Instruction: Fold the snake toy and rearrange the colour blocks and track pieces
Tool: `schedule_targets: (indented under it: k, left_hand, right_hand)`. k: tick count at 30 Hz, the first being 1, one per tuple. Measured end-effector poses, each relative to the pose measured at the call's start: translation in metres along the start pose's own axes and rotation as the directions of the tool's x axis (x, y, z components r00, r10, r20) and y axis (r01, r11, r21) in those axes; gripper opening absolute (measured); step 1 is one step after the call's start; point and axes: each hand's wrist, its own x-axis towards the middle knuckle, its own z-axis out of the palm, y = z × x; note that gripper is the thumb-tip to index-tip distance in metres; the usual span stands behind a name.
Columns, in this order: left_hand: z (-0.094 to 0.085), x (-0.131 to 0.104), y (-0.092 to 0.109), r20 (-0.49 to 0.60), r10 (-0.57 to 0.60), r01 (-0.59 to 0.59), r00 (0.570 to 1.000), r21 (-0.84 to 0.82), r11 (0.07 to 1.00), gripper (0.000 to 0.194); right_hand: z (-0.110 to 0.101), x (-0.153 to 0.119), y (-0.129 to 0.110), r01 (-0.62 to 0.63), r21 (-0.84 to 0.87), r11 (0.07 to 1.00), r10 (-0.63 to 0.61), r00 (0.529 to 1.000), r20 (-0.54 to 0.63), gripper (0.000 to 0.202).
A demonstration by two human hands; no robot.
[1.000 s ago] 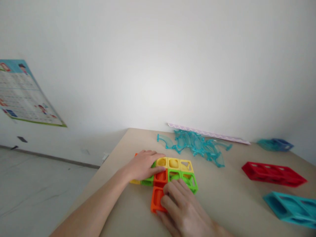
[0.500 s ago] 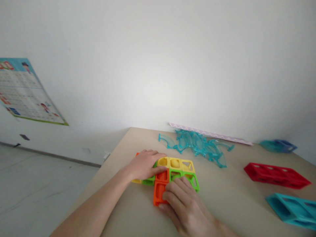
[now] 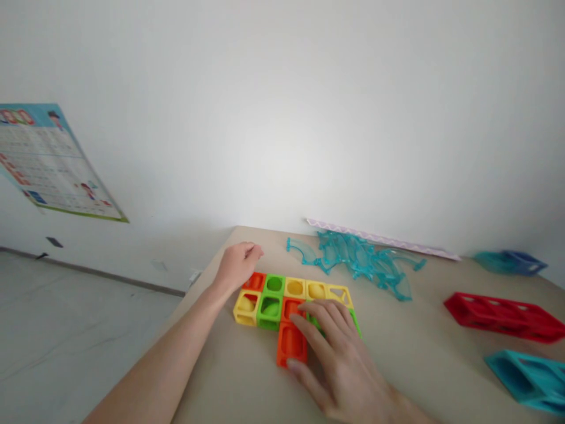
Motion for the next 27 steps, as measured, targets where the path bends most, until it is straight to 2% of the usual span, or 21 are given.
schedule_targets:
  k: [3,7,10,16,19,21,23,25,27]
  left_hand:
    - [-0.001,0.003,-0.008,0.117,-0.046,0.021,0.992,0.213,0.977,0.045]
    - [0.014,-0.005,-0.002,0.179,0.003,-0.056,0.984,0.296,0.954,0.049]
    - [0.020,-0.009,0.004,0.177,0.038,-0.096,0.984,0.336,0.937,0.052]
    - [0.016,-0.009,0.010,0.119,0.123,-0.159,0.985,0.374,0.914,0.047]
    - [0.016,-0.009,0.007,0.053,0.298,-0.296,0.953,0.378,0.878,0.044]
    - [0.016,-0.008,0.004,-0.025,0.435,-0.398,0.900,0.361,0.843,0.043]
    - [0.014,-0.008,0.002,-0.142,0.518,-0.456,0.844,0.320,0.830,0.044]
    - [0.011,-0.008,0.002,-0.302,0.525,-0.465,0.795,0.252,0.849,0.046]
    - [0.009,-0.009,0.004,-0.452,0.443,-0.426,0.774,0.145,0.893,0.046]
  right_hand:
    - [0.002,-0.002,0.004,-0.018,-0.081,0.997,0.024,0.997,0.068,0.049]
    - [0.007,-0.006,0.009,-0.035,-0.125,0.991,0.057,0.983,0.172,0.054]
    - [0.007,-0.005,0.009,-0.045,-0.144,0.989,0.078,0.970,0.229,0.057]
    - [0.003,0.000,0.005,-0.067,-0.155,0.986,0.106,0.960,0.259,0.057]
    - [0.003,0.000,0.005,-0.076,-0.151,0.986,0.114,0.958,0.264,0.056]
    - [0.004,-0.001,0.006,-0.083,-0.145,0.986,0.120,0.956,0.268,0.056]
    - [0.004,-0.001,0.006,-0.095,-0.139,0.986,0.130,0.954,0.272,0.057]
    - [0.003,-0.001,0.006,-0.103,-0.131,0.986,0.136,0.953,0.271,0.058]
    - [0.001,0.000,0.006,-0.104,-0.118,0.988,0.132,0.955,0.265,0.057]
